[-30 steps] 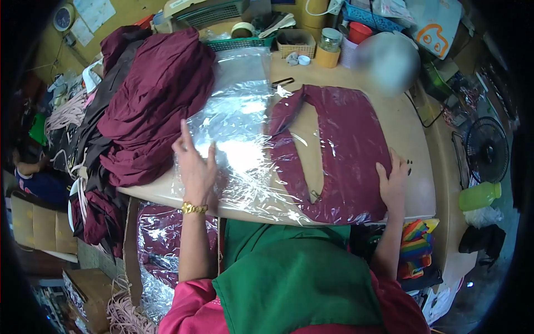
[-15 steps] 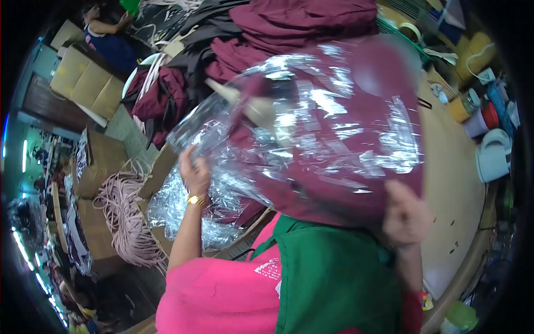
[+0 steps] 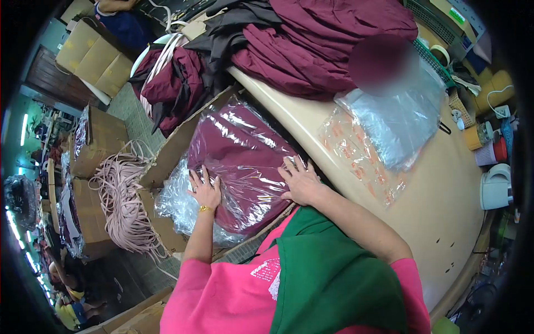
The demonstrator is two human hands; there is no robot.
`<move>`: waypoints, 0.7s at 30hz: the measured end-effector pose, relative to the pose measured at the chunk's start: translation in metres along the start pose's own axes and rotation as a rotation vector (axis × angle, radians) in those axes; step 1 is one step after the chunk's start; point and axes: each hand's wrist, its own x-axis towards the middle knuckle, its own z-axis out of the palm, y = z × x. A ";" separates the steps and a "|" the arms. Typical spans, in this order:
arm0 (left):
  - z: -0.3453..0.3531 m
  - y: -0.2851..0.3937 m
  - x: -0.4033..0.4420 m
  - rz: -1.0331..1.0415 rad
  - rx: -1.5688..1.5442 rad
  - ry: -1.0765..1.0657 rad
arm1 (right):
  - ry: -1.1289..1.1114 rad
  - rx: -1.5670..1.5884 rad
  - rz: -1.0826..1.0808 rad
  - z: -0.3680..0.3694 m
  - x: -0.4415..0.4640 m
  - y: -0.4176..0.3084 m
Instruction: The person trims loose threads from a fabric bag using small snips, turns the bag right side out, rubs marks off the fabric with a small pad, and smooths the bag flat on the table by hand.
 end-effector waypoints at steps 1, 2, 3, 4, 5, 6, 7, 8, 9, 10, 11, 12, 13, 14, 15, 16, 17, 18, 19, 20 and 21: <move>0.006 -0.002 0.006 0.011 -0.008 -0.004 | 0.025 -0.049 0.008 0.001 -0.003 0.003; 0.010 -0.004 0.013 -0.009 0.009 -0.034 | 0.026 -0.053 0.027 0.001 -0.006 0.005; 0.013 -0.002 0.023 -0.020 0.023 -0.063 | -0.023 0.030 -0.096 -0.010 -0.011 0.000; 0.007 -0.003 0.028 0.003 0.013 -0.087 | -0.063 0.111 -0.201 -0.025 -0.022 -0.002; -0.001 -0.005 0.031 0.042 -0.007 -0.115 | 0.056 0.363 -0.315 -0.045 -0.045 -0.005; 0.001 -0.018 0.037 0.108 -0.051 -0.106 | 0.193 0.602 -0.425 -0.065 -0.069 -0.005; -0.004 -0.026 0.044 0.131 -0.022 -0.103 | 0.226 0.582 -0.359 -0.081 -0.090 0.008; -0.027 -0.019 0.049 0.100 0.065 -0.111 | 0.504 0.435 -0.303 -0.096 -0.112 0.025; -0.052 -0.017 0.050 0.131 0.042 -0.012 | 0.766 0.272 -0.251 -0.107 -0.134 0.044; -0.059 -0.019 0.064 0.160 0.013 0.202 | 0.999 0.181 -0.100 -0.104 -0.143 0.086; -0.064 -0.017 0.074 0.267 -0.112 0.475 | 1.169 0.062 0.053 -0.110 -0.159 0.133; -0.089 0.008 0.078 0.260 -0.198 0.574 | 1.217 0.151 0.278 -0.122 -0.181 0.165; -0.115 0.038 0.082 0.358 -0.286 0.602 | 1.259 0.030 0.489 -0.119 -0.192 0.215; -0.137 0.069 0.086 0.449 -0.366 0.635 | 1.228 -0.129 0.625 -0.114 -0.206 0.267; -0.153 0.104 0.087 0.544 -0.494 0.601 | 1.191 -0.282 0.751 -0.111 -0.218 0.303; -0.171 0.142 0.085 0.637 -0.616 0.568 | 1.209 -0.282 0.730 -0.107 -0.225 0.316; -0.194 0.184 0.076 0.758 -0.669 0.576 | 1.093 -0.235 0.819 -0.103 -0.229 0.322; -0.216 0.226 0.066 0.882 -0.719 0.580 | 0.972 -0.190 0.905 -0.100 -0.229 0.323; -0.230 0.260 0.063 0.999 -0.705 0.611 | 0.985 -0.188 0.892 -0.102 -0.228 0.316; -0.245 0.296 0.060 1.111 -0.754 0.639 | 0.895 -0.222 0.963 -0.107 -0.229 0.300; -0.258 0.325 0.060 1.185 -0.736 0.649 | 0.804 -0.256 1.034 -0.109 -0.233 0.288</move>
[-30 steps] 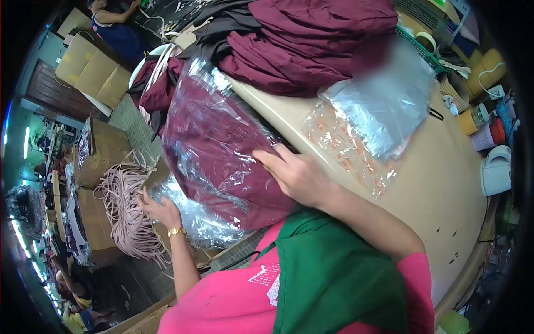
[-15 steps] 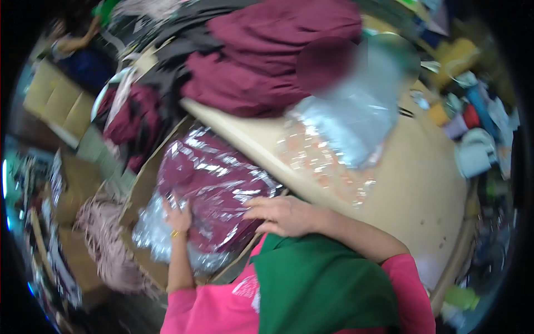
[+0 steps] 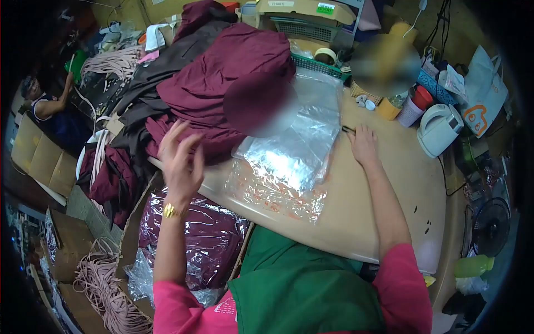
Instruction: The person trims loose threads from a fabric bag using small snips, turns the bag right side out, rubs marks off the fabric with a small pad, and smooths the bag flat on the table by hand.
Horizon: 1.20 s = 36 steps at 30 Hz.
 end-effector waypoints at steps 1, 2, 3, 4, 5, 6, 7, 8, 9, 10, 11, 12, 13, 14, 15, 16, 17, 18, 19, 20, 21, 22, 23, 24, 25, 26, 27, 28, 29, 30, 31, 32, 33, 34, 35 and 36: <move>0.016 0.001 0.027 0.059 0.009 -0.015 | 0.008 0.005 -0.001 -0.004 -0.011 0.001; 0.033 0.002 0.050 0.073 0.025 -0.007 | 0.039 -0.013 -0.064 -0.007 -0.023 0.004; 0.053 -0.007 0.072 0.074 -0.015 0.002 | 0.068 -0.032 -0.127 -0.010 -0.036 0.007; 0.074 -0.021 0.092 0.071 -0.009 -0.022 | 0.072 -0.032 -0.123 -0.015 -0.051 0.010; 0.098 -0.036 0.105 0.051 0.087 -0.052 | 0.052 -0.027 -0.137 -0.021 -0.065 0.014; 0.118 -0.048 0.117 0.032 0.182 -0.080 | 0.033 -0.024 -0.148 -0.025 -0.079 0.019; 0.128 -0.056 0.127 0.038 0.179 -0.073 | 0.041 -0.026 -0.143 -0.028 -0.094 0.023; 0.134 -0.063 0.135 -0.087 0.163 -0.379 | 0.048 -0.033 -0.119 -0.029 -0.109 0.026; 0.138 -0.067 0.143 -0.214 0.145 -0.684 | 0.055 -0.040 -0.095 -0.032 -0.115 0.030; 0.138 -0.070 0.151 -0.209 0.141 -0.679 | 0.061 -0.044 -0.091 -0.037 -0.114 0.031; 0.138 -0.072 0.156 -0.136 0.144 -0.715 | 0.028 -0.048 -0.091 -0.040 -0.116 0.027; 0.138 -0.075 0.161 -0.059 0.148 -0.756 | -0.008 -0.049 -0.088 -0.042 -0.120 0.028; 0.139 -0.077 0.166 -0.081 0.222 -0.739 | -0.009 -0.047 -0.077 -0.033 -0.121 0.034; 0.140 -0.078 0.167 -0.160 0.249 -0.698 | 0.078 0.017 -0.108 -0.016 -0.115 0.040; 0.137 -0.073 0.169 -0.241 0.274 -0.653 | 0.166 0.079 -0.141 -0.019 -0.110 0.038; 0.131 -0.069 0.172 -0.235 0.275 -0.651 | 0.171 0.080 -0.137 -0.025 -0.109 0.039; 0.124 -0.067 0.174 -0.286 0.035 -0.674 | 0.155 0.232 -0.064 -0.030 -0.108 0.037; 0.119 -0.066 0.175 -0.334 -0.207 -0.690 | 0.139 0.383 0.007 -0.038 -0.107 0.035; 0.116 -0.065 0.169 -0.328 -0.206 -0.689 | 0.144 0.384 0.010 -0.025 -0.105 0.046; 0.114 -0.064 0.161 -0.145 -0.110 -0.630 | 0.162 0.587 0.124 0.000 -0.102 0.062; 0.112 -0.065 0.158 0.036 -0.016 -0.568 | 0.178 0.789 0.240 -0.004 -0.101 0.059; 0.110 -0.069 0.163 0.065 0.085 -0.735 | 0.176 0.791 0.245 -0.010 -0.104 0.061; 0.108 -0.070 0.162 0.063 0.083 -0.739 | 0.125 1.110 0.347 -0.019 -0.108 0.066; 0.107 -0.071 0.162 -0.028 0.121 -0.689 | 0.074 1.429 0.448 -0.032 -0.107 0.065; 0.107 -0.071 0.165 -0.117 0.159 -0.638 | 0.077 1.429 0.447 -0.032 -0.105 0.071; 0.103 -0.073 0.171 -0.201 0.082 -0.711 | 0.030 1.500 0.497 -0.030 -0.105 0.080; 0.102 -0.072 0.170 -0.200 0.083 -0.711 | -0.020 1.572 0.546 -0.032 -0.105 0.083; 0.102 -0.072 0.167 -0.277 -0.228 -0.714 | -0.020 1.572 0.547 -0.032 -0.107 0.084; 0.103 -0.071 0.166 -0.349 -0.541 -0.704 | -0.012 1.680 0.547 -0.034 -0.108 0.086; 0.098 -0.058 0.156 -0.111 -0.397 -0.705 | -0.002 1.787 0.549 -0.036 -0.109 0.087; 0.086 -0.038 0.156 0.103 -0.142 -0.707 | 0.001 1.788 0.554 -0.039 -0.111 0.086; 0.091 -0.038 0.153 0.063 0.003 -0.625 | 0.016 1.762 0.551 -0.043 -0.113 0.084; 0.097 -0.041 0.150 0.020 0.146 -0.540 | 0.030 1.733 0.547 -0.048 -0.114 0.083; 0.101 -0.047 0.154 -0.033 0.064 -0.454 | 0.033 1.731 0.550 -0.052 -0.114 0.084; 0.104 -0.053 0.159 -0.085 -0.017 -0.366 | -0.025 1.571 0.538 -0.057 -0.113 0.086; 0.098 -0.041 0.166 -0.089 -0.154 -0.289 | -0.080 1.413 0.529 -0.062 -0.113 0.085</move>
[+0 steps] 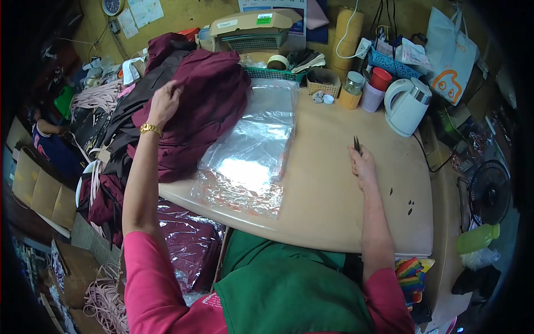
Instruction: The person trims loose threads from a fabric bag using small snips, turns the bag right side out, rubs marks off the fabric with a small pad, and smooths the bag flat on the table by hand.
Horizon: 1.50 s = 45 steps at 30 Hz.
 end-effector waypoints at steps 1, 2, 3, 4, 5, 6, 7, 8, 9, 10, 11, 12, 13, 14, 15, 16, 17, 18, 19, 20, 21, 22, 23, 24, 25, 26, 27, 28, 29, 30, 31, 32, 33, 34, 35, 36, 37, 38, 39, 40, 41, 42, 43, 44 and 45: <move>-0.004 0.019 0.002 0.004 -0.002 -0.006 | 0.006 0.003 0.003 0.001 -0.005 -0.007; -0.007 0.042 0.002 0.074 -0.059 0.035 | 0.061 0.056 -0.076 0.003 -0.010 -0.018; -0.010 0.070 0.000 0.139 -0.117 0.076 | 0.113 0.106 -0.156 0.006 -0.016 -0.030; -0.014 0.110 -0.009 0.126 -0.178 -0.031 | 0.114 0.104 -0.151 0.011 -0.026 -0.043; -0.013 0.151 -0.021 0.114 -0.239 -0.138 | 0.107 0.198 -0.283 0.018 -0.039 -0.059; -0.004 0.182 -0.035 0.162 -0.209 -0.160 | 0.100 0.293 -0.417 0.028 -0.050 -0.074; 0.016 0.201 -0.052 0.247 -0.325 -0.183 | 0.102 0.292 -0.409 0.041 -0.065 -0.087; 0.037 0.223 -0.072 0.326 -0.256 -0.304 | 0.065 0.281 -0.485 0.057 -0.083 -0.099; 0.047 0.246 -0.090 0.666 0.078 -0.505 | 0.027 0.269 -0.564 0.067 -0.094 -0.103; 0.062 0.261 -0.120 0.647 -0.080 -0.543 | 0.030 0.264 -0.562 0.072 -0.101 -0.101; 0.074 0.268 -0.145 0.626 -0.241 -0.579 | -0.036 -0.022 -0.583 0.075 -0.107 -0.098; 0.074 0.271 -0.157 0.576 -0.298 -0.694 | -0.101 -0.308 -0.591 0.076 -0.114 -0.094; 0.075 0.273 -0.163 0.524 -0.356 -0.811 | -0.207 -0.429 -0.498 0.064 -0.108 -0.071; 0.071 0.267 -0.165 0.522 -0.274 -0.833 | -0.231 -0.593 -0.444 0.054 -0.108 -0.049; 0.073 0.257 -0.171 0.523 -0.280 -0.835 | -0.258 -0.757 -0.389 0.044 -0.111 -0.031; 0.079 0.243 -0.181 0.460 -0.155 -0.735 | -0.257 -0.760 -0.385 0.033 -0.115 -0.015; 0.086 0.230 -0.192 0.397 -0.031 -0.636 | -0.240 -0.977 -0.426 0.023 -0.121 -0.001; 0.090 0.219 -0.203 0.367 0.034 -0.632 | -0.223 -1.194 -0.462 0.012 -0.125 0.007; 0.088 0.209 -0.212 0.378 0.082 -0.677 | -0.223 -1.199 -0.456 -0.002 -0.126 0.005; 0.084 0.205 -0.219 0.392 0.013 -0.718 | -0.275 -1.163 -0.370 -0.014 -0.130 -0.001; 0.078 0.203 -0.223 0.411 -0.056 -0.765 | -0.320 -1.121 -0.277 -0.025 -0.137 -0.005; 0.072 0.201 -0.229 0.423 -0.063 -0.772 | -0.345 -1.142 -0.263 -0.034 -0.142 -0.010; 0.066 0.200 -0.234 0.405 -0.146 -0.806 | -0.335 -1.143 -0.254 -0.042 -0.148 -0.015; 0.061 0.199 -0.235 0.384 -0.229 -0.839 | -0.363 -1.133 -0.192 -0.050 -0.153 -0.020; 0.058 0.195 -0.233 0.393 -0.236 -0.842 | -0.391 -1.121 -0.131 -0.056 -0.159 -0.024; 0.056 0.190 -0.230 0.336 -0.377 -0.871 | -0.369 -1.152 -0.175 -0.060 -0.165 -0.028; 0.053 0.190 -0.226 0.275 -0.518 -0.900 | -0.362 -1.153 -0.166 -0.063 -0.168 -0.031; 0.044 0.197 -0.218 0.193 -0.551 -0.818 | -0.362 -1.146 -0.144 -0.066 -0.168 -0.035; 0.042 0.199 -0.212 0.198 -0.555 -0.825 | -0.363 -1.139 -0.123 -0.069 -0.168 -0.040; 0.041 0.201 -0.206 0.100 -0.467 -0.758 | -0.277 -1.150 -0.179 -0.058 -0.166 -0.051; 0.041 0.201 -0.201 0.005 -0.378 -0.689 | -0.272 -1.148 -0.172 -0.049 -0.160 -0.055; 0.056 0.192 -0.204 0.029 -0.388 -0.514 | -0.231 -1.054 -0.218 -0.042 -0.154 -0.058; 0.069 0.181 -0.203 0.031 -0.389 -0.520 | -0.191 -0.960 -0.263 -0.033 -0.149 -0.061; 0.080 0.169 -0.199 -0.003 -0.265 -0.385 | -0.188 -0.845 -0.249 -0.019 -0.147 -0.067; 0.086 0.162 -0.196 -0.036 -0.141 -0.256 | -0.186 -0.840 -0.236 -0.008 -0.144 -0.068; 0.085 0.161 -0.191 -0.054 -0.159 -0.279 | -0.221 -0.848 -0.289 0.000 -0.142 -0.067; 0.081 0.164 -0.189 -0.072 -0.179 -0.300 | -0.256 -0.857 -0.342 0.006 -0.141 -0.064; 0.073 0.176 -0.186 -0.057 -0.159 -0.315 | -0.251 -0.859 -0.327 0.012 -0.139 -0.060; 0.075 0.178 -0.187 -0.056 -0.167 -0.326 | -0.275 -0.834 -0.327 0.017 -0.137 -0.054; 0.076 0.180 -0.189 -0.028 -0.142 -0.281 | -0.300 -0.806 -0.327 0.022 -0.135 -0.047; 0.078 0.180 -0.189 0.000 -0.114 -0.235 | -0.300 -0.805 -0.315 0.026 -0.132 -0.042; 0.086 0.172 -0.187 -0.039 -0.096 -0.261 | -0.308 -0.786 -0.258 0.029 -0.129 -0.038; 0.093 0.163 -0.181 -0.128 -0.102 -0.322 | -0.317 -0.767 -0.203 0.031 -0.126 -0.030; 0.103 0.152 -0.173 -0.188 -0.146 -0.349 | -0.335 -0.684 -0.305 0.028 -0.120 -0.004; 0.110 0.146 -0.164 -0.247 -0.190 -0.374 | -0.333 -0.681 -0.304 0.029 -0.123 -0.005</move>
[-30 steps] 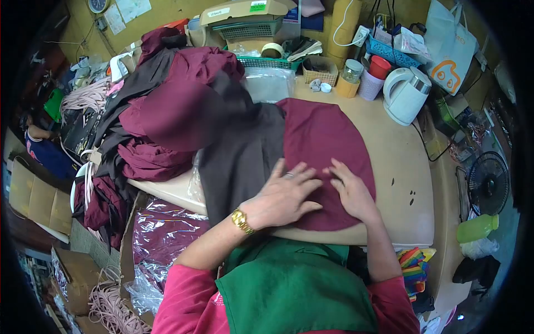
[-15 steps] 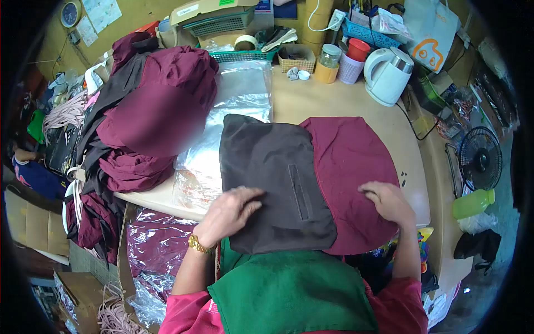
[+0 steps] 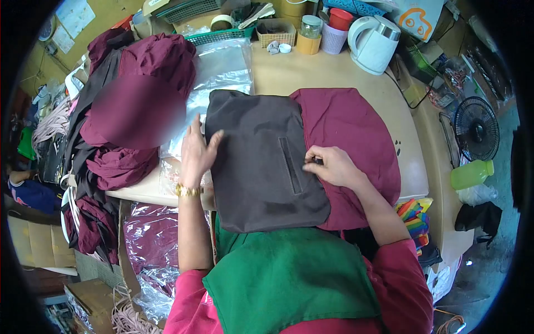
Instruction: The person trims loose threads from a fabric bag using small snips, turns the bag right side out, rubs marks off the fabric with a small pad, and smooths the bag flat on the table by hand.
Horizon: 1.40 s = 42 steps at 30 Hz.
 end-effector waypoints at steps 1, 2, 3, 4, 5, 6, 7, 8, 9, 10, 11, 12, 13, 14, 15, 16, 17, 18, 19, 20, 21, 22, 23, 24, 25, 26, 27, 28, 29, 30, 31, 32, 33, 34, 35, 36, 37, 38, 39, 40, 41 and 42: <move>0.001 0.003 0.012 0.004 0.001 0.001 | -0.040 -0.106 0.017 0.000 -0.001 -0.005; 0.002 0.008 0.022 -0.040 -0.083 0.018 | -0.082 -0.214 0.034 0.000 -0.002 -0.008; 0.004 0.011 0.031 -0.086 -0.168 0.033 | -0.080 -0.222 0.025 0.001 -0.003 -0.007; 0.006 0.011 0.039 -0.087 -0.170 0.031 | -0.081 -0.223 0.027 0.000 -0.004 -0.008; 0.012 0.010 0.048 -0.045 -0.169 0.034 | -0.099 -0.204 0.051 -0.002 -0.004 -0.008; 0.018 0.008 0.056 -0.003 -0.169 0.039 | -0.116 -0.186 0.074 -0.003 -0.004 -0.008; 0.023 0.006 0.061 0.003 -0.189 0.021 | -0.117 -0.186 0.077 -0.002 -0.006 -0.005; 0.028 0.002 0.058 0.003 -0.189 0.016 | -0.094 -0.119 -0.015 0.002 -0.009 0.003; 0.028 0.011 0.050 0.145 0.003 0.155 | -0.068 -0.056 -0.111 0.003 -0.009 0.008; 0.026 0.020 0.043 0.285 0.195 0.292 | -0.067 -0.056 -0.108 0.003 -0.012 0.006; 0.022 0.029 0.036 0.251 0.163 0.244 | -0.072 0.004 -0.081 0.004 -0.018 -0.001; 0.025 0.025 0.037 0.248 0.163 0.236 | -0.078 0.065 -0.054 0.004 -0.023 -0.009; 0.028 0.019 0.039 0.181 0.170 0.228 | -0.127 -0.004 -0.046 0.002 -0.027 -0.019; 0.031 0.010 0.043 0.115 0.178 0.225 | -0.133 -0.002 -0.045 0.003 -0.030 -0.019; 0.031 0.003 0.052 0.066 0.199 0.150 | -0.172 -0.069 -0.051 0.003 -0.030 -0.020; 0.030 -0.003 0.057 0.068 0.200 0.160 | -0.208 -0.138 -0.060 0.001 -0.029 -0.020; 0.030 -0.008 0.062 0.042 0.134 0.103 | -0.236 -0.191 -0.075 0.003 -0.027 -0.014; 0.029 -0.008 0.065 0.019 0.066 0.041 | -0.230 -0.193 -0.074 0.005 -0.026 -0.008; 0.029 -0.008 0.065 0.025 0.063 0.036 | -0.167 -0.035 -0.087 0.005 -0.025 -0.002; 0.032 -0.006 0.062 0.031 0.060 0.033 | -0.104 0.123 -0.098 0.007 -0.025 0.004; 0.032 0.001 0.053 0.099 0.162 0.173 | -0.035 0.324 -0.061 0.010 -0.025 0.011; 0.030 0.011 0.045 0.168 0.264 0.315 | -0.028 0.320 -0.062 0.008 -0.024 0.016; 0.028 0.023 0.036 0.199 0.195 0.348 | 0.005 0.436 0.027 0.006 -0.024 0.021; 0.025 0.039 0.022 0.284 0.079 0.303 | 0.036 0.554 0.119 0.005 -0.025 0.024; 0.033 0.044 0.013 0.435 -0.108 0.248 | 0.067 0.633 0.126 0.004 -0.025 0.020; 0.031 0.062 -0.005 0.402 -0.199 0.061 | 0.068 0.633 0.130 0.004 -0.027 0.019; 0.024 0.081 -0.021 0.486 -0.239 -0.141 | 0.110 0.756 0.189 0.004 -0.027 0.019; 0.024 0.100 -0.036 0.417 -0.344 -0.355 | 0.150 0.879 0.246 0.004 -0.028 0.018; 0.035 0.107 -0.048 0.463 -0.418 -0.457 | 0.149 0.879 0.247 0.004 -0.027 0.014; 0.044 0.118 -0.060 0.399 -0.549 -0.540 | 0.173 0.753 0.166 0.005 -0.026 0.006; 0.049 0.128 -0.069 0.292 -0.704 -0.640 | 0.196 0.627 0.085 0.007 -0.025 -0.002; 0.069 0.128 -0.075 0.266 -0.870 -0.671 | 0.243 0.560 0.006 0.013 -0.025 -0.010; 0.088 0.123 -0.079 0.191 -0.888 -0.650 | 0.262 0.509 -0.043 0.013 -0.025 -0.023; 0.097 0.121 -0.079 0.120 -0.906 -0.629 | 0.283 0.456 -0.092 0.010 -0.026 -0.035; 0.101 0.119 -0.079 0.128 -0.907 -0.633 | 0.292 0.452 -0.091 0.007 -0.027 -0.038; 0.100 0.117 -0.077 0.096 -0.919 -0.601 | 0.293 0.437 -0.059 0.005 -0.028 -0.039; 0.100 0.116 -0.077 0.061 -0.930 -0.569 | 0.293 0.423 -0.025 0.004 -0.029 -0.040; 0.100 0.118 -0.079 0.064 -0.931 -0.574 | 0.297 0.422 -0.022 0.003 -0.028 -0.038; 0.098 0.121 -0.081 0.140 -0.927 -0.462 | 0.334 0.344 -0.058 0.002 -0.025 -0.035; 0.097 0.124 -0.085 0.212 -0.921 -0.350 | 0.368 0.267 -0.092 0.003 -0.024 -0.034; 0.099 0.127 -0.088 0.191 -1.003 -0.317 | 0.370 0.268 -0.089 0.006 -0.023 -0.036; 0.104 0.123 -0.089 0.193 -1.002 -0.319 | 0.369 0.246 -0.116 0.008 -0.021 -0.041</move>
